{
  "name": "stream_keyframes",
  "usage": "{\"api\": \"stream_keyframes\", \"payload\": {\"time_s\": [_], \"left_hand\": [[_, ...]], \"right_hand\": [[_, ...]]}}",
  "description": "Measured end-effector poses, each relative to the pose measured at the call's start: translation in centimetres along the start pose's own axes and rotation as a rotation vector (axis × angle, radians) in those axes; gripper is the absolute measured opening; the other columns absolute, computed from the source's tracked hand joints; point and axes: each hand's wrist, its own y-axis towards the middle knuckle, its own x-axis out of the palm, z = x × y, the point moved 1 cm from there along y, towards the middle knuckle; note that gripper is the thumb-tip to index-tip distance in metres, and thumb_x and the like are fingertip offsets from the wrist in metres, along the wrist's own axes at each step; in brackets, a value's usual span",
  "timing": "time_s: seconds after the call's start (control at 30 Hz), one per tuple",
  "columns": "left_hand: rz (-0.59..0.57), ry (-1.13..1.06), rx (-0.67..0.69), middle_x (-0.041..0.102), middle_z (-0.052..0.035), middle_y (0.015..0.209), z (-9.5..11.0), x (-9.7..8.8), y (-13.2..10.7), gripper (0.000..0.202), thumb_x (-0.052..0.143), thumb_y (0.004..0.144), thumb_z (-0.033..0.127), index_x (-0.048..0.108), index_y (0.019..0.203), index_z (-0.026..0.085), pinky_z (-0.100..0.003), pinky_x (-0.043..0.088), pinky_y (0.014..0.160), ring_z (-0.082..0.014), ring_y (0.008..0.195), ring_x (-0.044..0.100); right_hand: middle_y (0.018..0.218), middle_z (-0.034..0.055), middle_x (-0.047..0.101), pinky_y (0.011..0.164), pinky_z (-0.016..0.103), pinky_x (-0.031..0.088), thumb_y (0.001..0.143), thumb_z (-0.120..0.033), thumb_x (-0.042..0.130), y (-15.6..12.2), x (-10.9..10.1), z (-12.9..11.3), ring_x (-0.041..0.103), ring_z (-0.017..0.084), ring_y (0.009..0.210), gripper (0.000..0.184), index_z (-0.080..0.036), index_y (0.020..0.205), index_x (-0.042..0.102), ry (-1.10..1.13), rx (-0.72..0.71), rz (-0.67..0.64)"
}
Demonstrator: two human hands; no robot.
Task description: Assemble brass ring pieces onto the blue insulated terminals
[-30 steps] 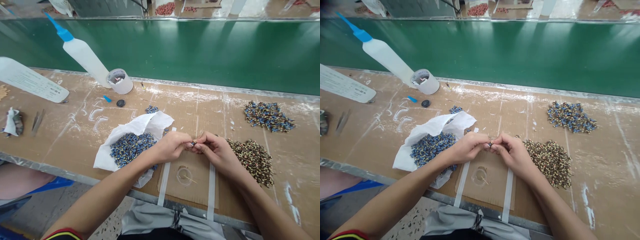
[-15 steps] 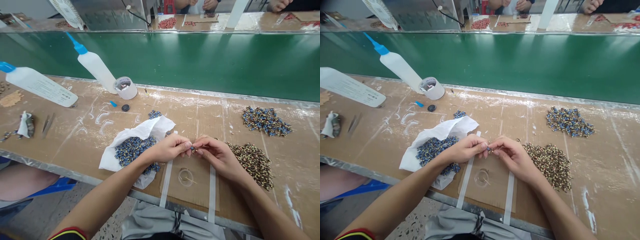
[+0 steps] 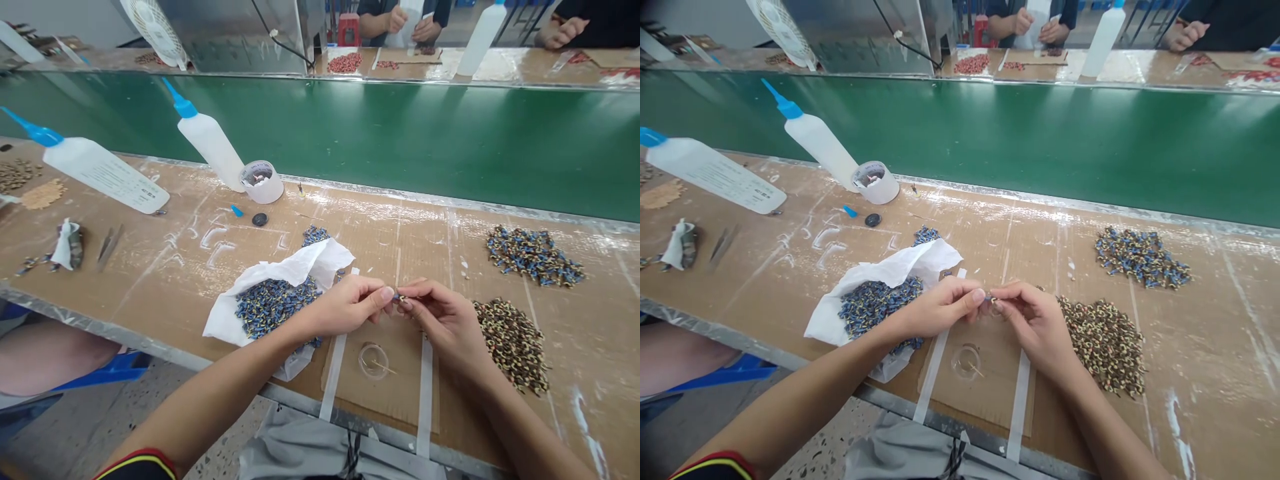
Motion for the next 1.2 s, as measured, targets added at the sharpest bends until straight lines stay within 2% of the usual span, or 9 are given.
{"api": "stream_keyframes", "payload": {"time_s": [0.1,0.2,0.4,0.6,0.83,1.03,1.2], "left_hand": [[0.066,0.252,0.139,0.061,-0.0009,0.074,0.3,0.1,-0.1,0.024,0.046,0.098,0.032,0.059,0.088,0.014,-0.023,0.036,0.062,-0.0127,0.066,0.053],[0.079,0.405,0.237,0.063,-0.0034,0.081,0.2,0.3,-0.2,0.018,0.045,0.099,0.025,0.056,0.088,0.015,-0.025,0.037,0.066,-0.0150,0.072,0.056],[0.129,0.591,0.276,0.063,-0.0046,0.081,-0.6,0.4,-0.2,0.019,0.040,0.098,0.016,0.055,0.085,0.016,-0.027,0.038,0.066,-0.0173,0.074,0.057],[0.113,0.546,0.255,0.063,-0.0036,0.077,-1.0,0.2,0.1,0.019,0.045,0.096,0.014,0.058,0.083,0.014,-0.026,0.039,0.066,-0.0161,0.072,0.057],[0.116,0.591,0.226,0.067,-0.0063,0.084,-1.2,-0.1,0.3,0.022,0.044,0.096,0.017,0.065,0.093,0.014,-0.027,0.040,0.070,-0.0186,0.079,0.059],[0.069,0.575,0.265,0.061,-0.0038,0.069,-1.4,0.0,0.5,0.027,0.043,0.092,0.015,0.059,0.070,0.016,-0.026,0.035,0.062,-0.0165,0.067,0.055],[0.047,0.579,0.263,0.060,-0.0034,0.066,-1.9,0.4,0.6,0.020,0.044,0.081,0.007,0.057,0.069,0.016,-0.026,0.033,0.060,-0.0165,0.065,0.054]], "right_hand": [[0.083,0.0017,0.071,0.061,0.020,0.053,0.089,-0.027,0.067,0.1,0.3,0.0,0.065,0.011,0.068,0.007,-0.023,0.094,0.069,0.191,0.172,0.048],[0.075,0.0019,0.072,0.061,0.019,0.054,0.087,-0.030,0.070,0.3,0.6,0.0,0.066,0.010,0.066,0.010,-0.020,0.087,0.069,0.277,0.274,0.035],[0.074,0.0037,0.072,0.061,0.020,0.055,0.082,-0.035,0.074,0.3,1.0,0.3,0.066,0.011,0.065,0.019,-0.017,0.085,0.070,0.249,0.355,0.043],[0.073,0.0026,0.070,0.061,0.020,0.053,0.083,-0.038,0.073,0.4,1.1,0.6,0.063,0.011,0.065,0.021,-0.017,0.085,0.069,0.185,0.337,0.067],[0.072,0.0024,0.067,0.062,0.025,0.053,0.084,-0.039,0.070,0.3,1.2,1.0,0.061,0.013,0.064,0.022,-0.018,0.087,0.067,0.117,0.281,0.096],[0.074,0.0031,0.066,0.060,0.025,0.051,0.086,-0.036,0.068,0.1,1.0,1.3,0.060,0.013,0.064,0.019,-0.018,0.081,0.065,0.034,0.208,0.045],[0.075,0.0028,0.065,0.060,0.026,0.051,0.089,-0.035,0.063,-0.2,0.8,1.5,0.060,0.014,0.065,0.019,-0.019,0.078,0.061,-0.024,0.181,-0.030]]}}
